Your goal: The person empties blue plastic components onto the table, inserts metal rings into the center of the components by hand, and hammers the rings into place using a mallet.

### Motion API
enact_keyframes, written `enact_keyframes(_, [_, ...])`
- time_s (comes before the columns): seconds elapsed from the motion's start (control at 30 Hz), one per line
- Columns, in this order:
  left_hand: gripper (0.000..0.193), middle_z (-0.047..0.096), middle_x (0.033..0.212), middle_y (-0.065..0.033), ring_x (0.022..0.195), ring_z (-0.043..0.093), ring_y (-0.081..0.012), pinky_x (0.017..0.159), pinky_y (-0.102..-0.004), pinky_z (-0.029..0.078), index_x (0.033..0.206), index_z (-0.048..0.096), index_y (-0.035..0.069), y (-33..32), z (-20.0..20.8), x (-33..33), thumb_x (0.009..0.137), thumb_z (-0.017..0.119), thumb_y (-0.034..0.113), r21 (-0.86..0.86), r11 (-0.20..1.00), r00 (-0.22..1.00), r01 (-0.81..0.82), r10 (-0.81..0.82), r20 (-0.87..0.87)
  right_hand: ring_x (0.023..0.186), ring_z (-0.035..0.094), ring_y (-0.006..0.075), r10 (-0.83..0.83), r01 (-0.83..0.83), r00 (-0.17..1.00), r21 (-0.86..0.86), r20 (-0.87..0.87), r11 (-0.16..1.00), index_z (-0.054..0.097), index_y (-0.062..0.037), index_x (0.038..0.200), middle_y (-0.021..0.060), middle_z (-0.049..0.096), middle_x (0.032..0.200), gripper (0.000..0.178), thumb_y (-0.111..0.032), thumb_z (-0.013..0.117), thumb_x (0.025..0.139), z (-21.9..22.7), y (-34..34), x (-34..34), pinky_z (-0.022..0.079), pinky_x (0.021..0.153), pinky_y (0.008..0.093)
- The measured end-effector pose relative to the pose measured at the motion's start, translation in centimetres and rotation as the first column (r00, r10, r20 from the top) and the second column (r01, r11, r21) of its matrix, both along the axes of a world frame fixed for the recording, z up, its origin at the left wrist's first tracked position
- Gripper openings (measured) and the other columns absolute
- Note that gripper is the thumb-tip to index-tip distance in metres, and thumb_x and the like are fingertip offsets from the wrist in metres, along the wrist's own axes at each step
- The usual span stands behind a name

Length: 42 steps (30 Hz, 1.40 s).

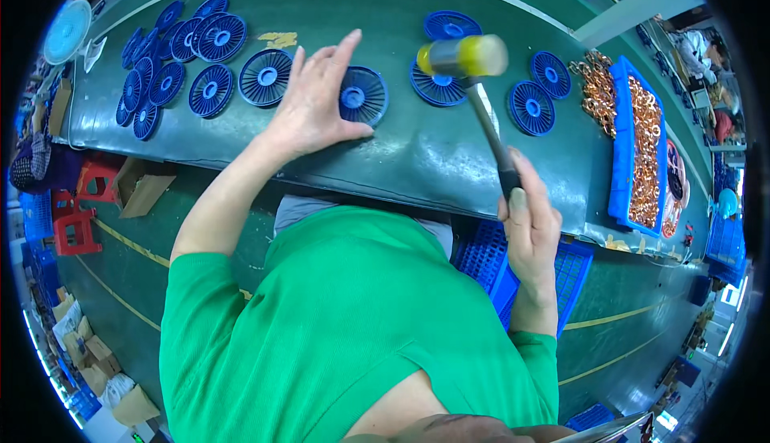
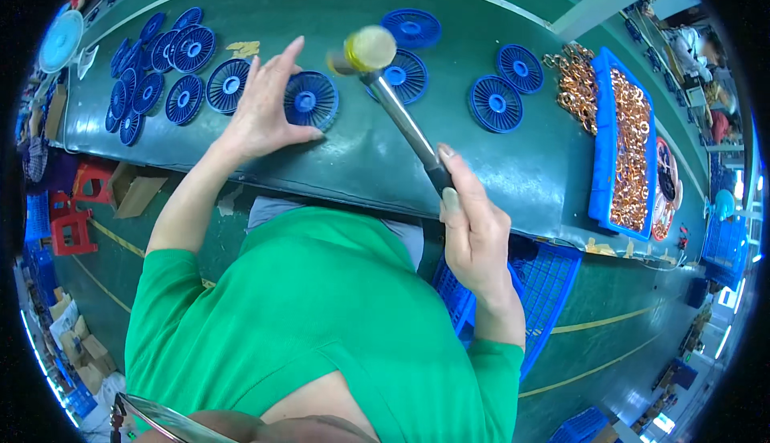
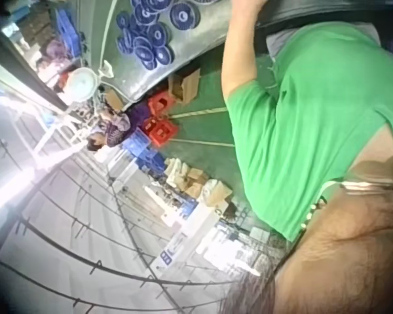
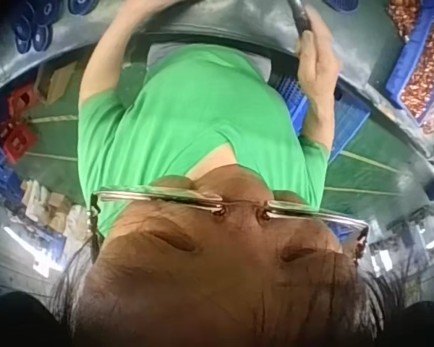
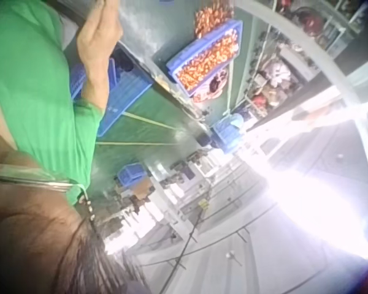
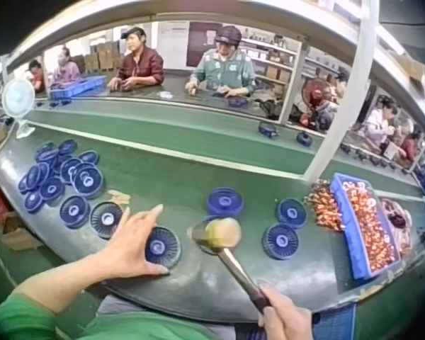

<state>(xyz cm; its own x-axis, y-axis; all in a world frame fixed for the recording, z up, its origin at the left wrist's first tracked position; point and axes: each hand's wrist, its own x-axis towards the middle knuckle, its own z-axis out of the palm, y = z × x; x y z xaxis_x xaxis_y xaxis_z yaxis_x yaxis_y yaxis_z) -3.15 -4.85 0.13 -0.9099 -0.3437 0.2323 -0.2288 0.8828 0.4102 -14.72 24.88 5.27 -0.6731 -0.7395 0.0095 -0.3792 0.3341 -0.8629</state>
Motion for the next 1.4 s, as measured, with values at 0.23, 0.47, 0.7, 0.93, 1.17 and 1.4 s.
enact_keyframes(0.23, [0.124, 0.053, 0.124, -0.0184, 0.123, 0.047, -0.0332, 0.112, -0.0621, 0.015, 0.151, 0.011, 0.012, 0.9, -0.5, -0.2, 0.057, 0.087, 0.037, 0.083, 0.996, 0.998, -0.036, 0.039, -0.043, 0.089, 0.064, 0.0414, 0.231, -0.192, 0.931, 0.161, -0.282, 0.968, 0.054, -0.0152, 0.13, 0.0253, 0.064, 0.105, 0.037, -0.015, 0.055, 0.093, -4.3, -4.6, 1.0, 0.054, 0.074, 0.0446])
enact_keyframes(0.47, [0.125, 0.035, 0.147, -0.0173, 0.141, 0.025, -0.0359, 0.114, -0.0607, 0.005, 0.152, 0.012, 0.01, -0.6, -1.6, 1.6, 0.057, 0.087, 0.043, 0.124, 0.992, 0.996, -0.018, 0.029, -0.088, 0.105, 0.064, 0.0356, 0.217, -0.219, 0.946, 0.018, -0.24, 0.976, 0.055, -0.0047, 0.129, 0.0216, 0.062, 0.12, 0.037, -0.002, 0.054, 0.092, -1.5, -4.4, 1.1, 0.052, 0.087, 0.0374])
enact_keyframes(0.7, [0.122, 0.028, 0.153, -0.0142, 0.144, 0.016, -0.0385, 0.113, -0.0604, 0.006, 0.15, 0.019, 0.007, -6.8, -0.4, 5.8, 0.056, 0.087, 0.042, -0.139, 0.969, 0.959, -0.206, 0.172, -0.228, 0.108, 0.063, 0.0349, 0.19, -0.208, 0.95, -0.047, -0.246, 0.977, 0.055, -0.0024, 0.129, 0.0212, 0.062, 0.121, 0.038, -0.001, 0.054, 0.091, -1.2, -4.6, 1.6, 0.05, 0.091, 0.0366])
enact_keyframes(0.93, [0.114, 0.04, 0.145, -0.0185, 0.143, 0.021, -0.0374, 0.114, -0.0596, 0.004, 0.151, 0.017, 0.012, -8.2, -1.6, 5.9, 0.063, 0.084, 0.038, -0.097, 0.971, 0.974, -0.219, 0.213, -0.073, 0.107, 0.06, 0.0391, 0.225, -0.153, 0.938, 0.267, -0.265, 0.951, 0.056, -0.0093, 0.128, 0.0209, 0.061, 0.12, 0.035, -0.01, 0.054, 0.094, -2.1, -6.7, 1.3, 0.051, 0.088, 0.0404])
enact_keyframes(1.17, [0.107, 0.045, 0.142, -0.0136, 0.143, 0.02, -0.0371, 0.115, -0.0595, 0.003, 0.15, 0.024, 0.016, -8.9, -2.1, 6.6, 0.064, 0.083, 0.037, -0.151, 0.955, 0.96, -0.255, 0.233, -0.153, 0.106, 0.062, 0.0368, 0.418, -0.376, 0.902, 0.279, -0.107, 0.883, 0.056, -0.0096, 0.129, 0.0194, 0.063, 0.119, 0.034, -0.013, 0.053, 0.095, -3.0, -5.9, 2.9, 0.051, 0.089, 0.0386])
enact_keyframes(1.4, [0.111, 0.054, 0.13, -0.0179, 0.141, 0.025, -0.035, 0.115, -0.0579, 0.003, 0.15, 0.021, 0.012, -6.6, -1.7, 6.7, 0.062, 0.082, 0.04, -0.053, 0.976, 0.974, -0.21, 0.204, -0.101, 0.064, 0.057, 0.0136, 0.112, -0.105, 0.988, 0.063, -0.108, 0.992, 0.056, -0.0034, 0.13, 0.0114, 0.063, 0.084, 0.035, -0.007, 0.052, 0.096, -0.5, -8.8, 3.2, 0.048, 0.062, 0.028])
